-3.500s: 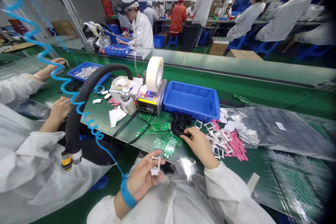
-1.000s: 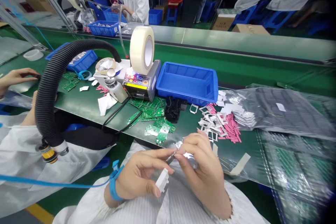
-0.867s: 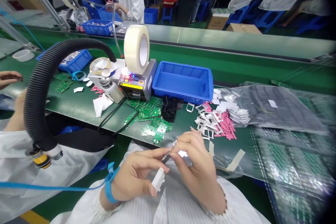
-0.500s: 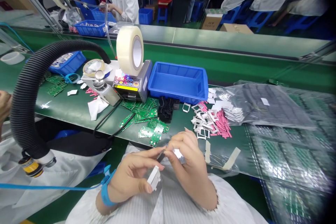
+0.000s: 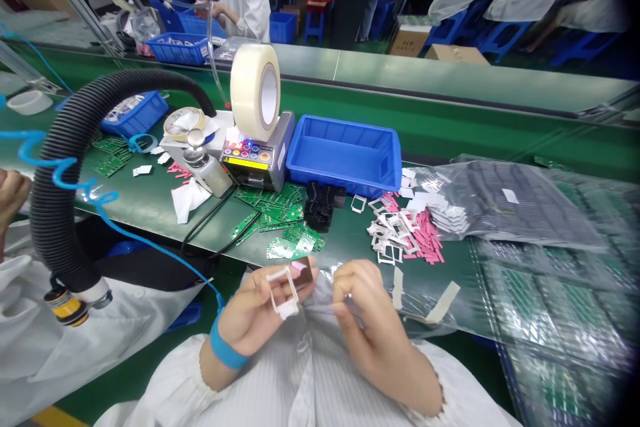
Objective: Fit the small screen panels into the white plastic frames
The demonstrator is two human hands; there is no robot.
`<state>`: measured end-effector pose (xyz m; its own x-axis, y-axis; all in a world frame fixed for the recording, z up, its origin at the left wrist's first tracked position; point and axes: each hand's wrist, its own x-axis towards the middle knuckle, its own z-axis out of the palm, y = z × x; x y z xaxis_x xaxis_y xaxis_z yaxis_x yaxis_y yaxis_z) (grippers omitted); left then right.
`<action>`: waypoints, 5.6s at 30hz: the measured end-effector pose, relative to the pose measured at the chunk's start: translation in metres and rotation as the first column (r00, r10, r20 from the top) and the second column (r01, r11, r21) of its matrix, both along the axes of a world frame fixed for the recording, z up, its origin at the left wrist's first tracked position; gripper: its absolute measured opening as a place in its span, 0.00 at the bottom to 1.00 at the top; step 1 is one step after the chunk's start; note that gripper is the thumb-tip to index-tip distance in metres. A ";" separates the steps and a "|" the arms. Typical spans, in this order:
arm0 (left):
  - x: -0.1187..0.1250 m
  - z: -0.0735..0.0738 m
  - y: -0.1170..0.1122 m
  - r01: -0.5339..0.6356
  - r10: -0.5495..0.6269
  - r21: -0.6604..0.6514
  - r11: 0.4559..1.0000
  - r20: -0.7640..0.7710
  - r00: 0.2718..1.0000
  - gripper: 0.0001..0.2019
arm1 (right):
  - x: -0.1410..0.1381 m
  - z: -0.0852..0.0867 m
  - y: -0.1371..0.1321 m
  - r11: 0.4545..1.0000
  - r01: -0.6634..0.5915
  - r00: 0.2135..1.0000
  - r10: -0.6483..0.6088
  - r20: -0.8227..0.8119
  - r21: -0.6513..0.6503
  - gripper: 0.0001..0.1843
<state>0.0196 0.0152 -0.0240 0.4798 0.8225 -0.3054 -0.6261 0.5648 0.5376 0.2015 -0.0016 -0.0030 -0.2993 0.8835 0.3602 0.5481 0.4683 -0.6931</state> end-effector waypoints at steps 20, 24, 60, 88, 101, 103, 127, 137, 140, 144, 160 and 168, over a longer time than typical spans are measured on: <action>0.002 0.006 -0.002 0.052 -0.053 0.015 0.999 0.092 0.994 0.16 | -0.006 0.010 0.028 0.988 -0.100 0.978 0.075 0.195 0.120 0.12; 0.003 0.009 -0.001 0.147 -0.151 0.037 0.988 0.221 0.964 0.16 | -0.006 0.002 0.028 0.972 -0.196 0.941 0.150 -0.305 -0.127 0.18; -0.011 0.014 0.000 0.309 -0.047 0.656 0.689 -0.385 0.922 0.21 | -0.006 0.021 0.024 0.989 -0.086 0.996 0.083 0.031 0.119 0.06; 0.000 0.015 -0.001 0.134 -0.120 -0.043 0.990 0.239 0.964 0.17 | 0.013 0.011 0.026 0.983 -0.184 0.980 0.182 -0.083 -0.016 0.17; 0.004 -0.007 0.000 -0.146 0.211 0.268 0.952 -0.231 0.950 0.21 | 0.009 0.018 0.029 0.998 0.004 0.987 -0.015 -0.160 -0.070 0.07; 0.004 -0.013 -0.001 -0.188 0.368 0.434 0.881 -0.381 0.848 0.20 | 0.004 0.022 0.025 0.995 0.033 0.993 -0.043 -0.109 -0.095 0.06; 0.028 -0.028 -0.004 -0.412 0.686 0.570 0.711 -0.433 0.584 0.14 | -0.041 0.007 0.022 0.947 0.304 0.946 -0.314 0.084 0.106 0.07; 0.032 -0.037 0.003 -0.357 0.419 0.244 0.902 -0.290 0.860 0.17 | -0.024 0.005 0.026 0.969 0.221 0.962 -0.198 0.190 -0.108 0.13; 0.025 -0.036 0.006 -0.229 0.225 -0.010 0.973 -0.140 0.964 0.17 | 0.006 0.004 0.027 0.965 0.243 0.953 -0.219 0.209 -0.099 0.12; 0.013 -0.043 0.003 -0.089 0.083 -0.179 0.980 -0.043 0.996 0.16 | 0.067 -0.002 0.040 0.895 0.443 0.851 -0.400 0.341 -0.053 0.05; 0.015 -0.026 -0.005 0.061 -0.062 -0.056 0.997 -0.024 0.998 0.18 | 0.040 -0.052 0.129 0.875 0.483 0.712 -0.378 0.591 -0.022 0.06; 0.007 -0.039 -0.008 0.040 -0.040 -0.104 0.994 -0.001 0.999 0.15 | 0.113 -0.025 0.110 0.777 0.626 0.653 -0.481 0.585 -0.060 0.13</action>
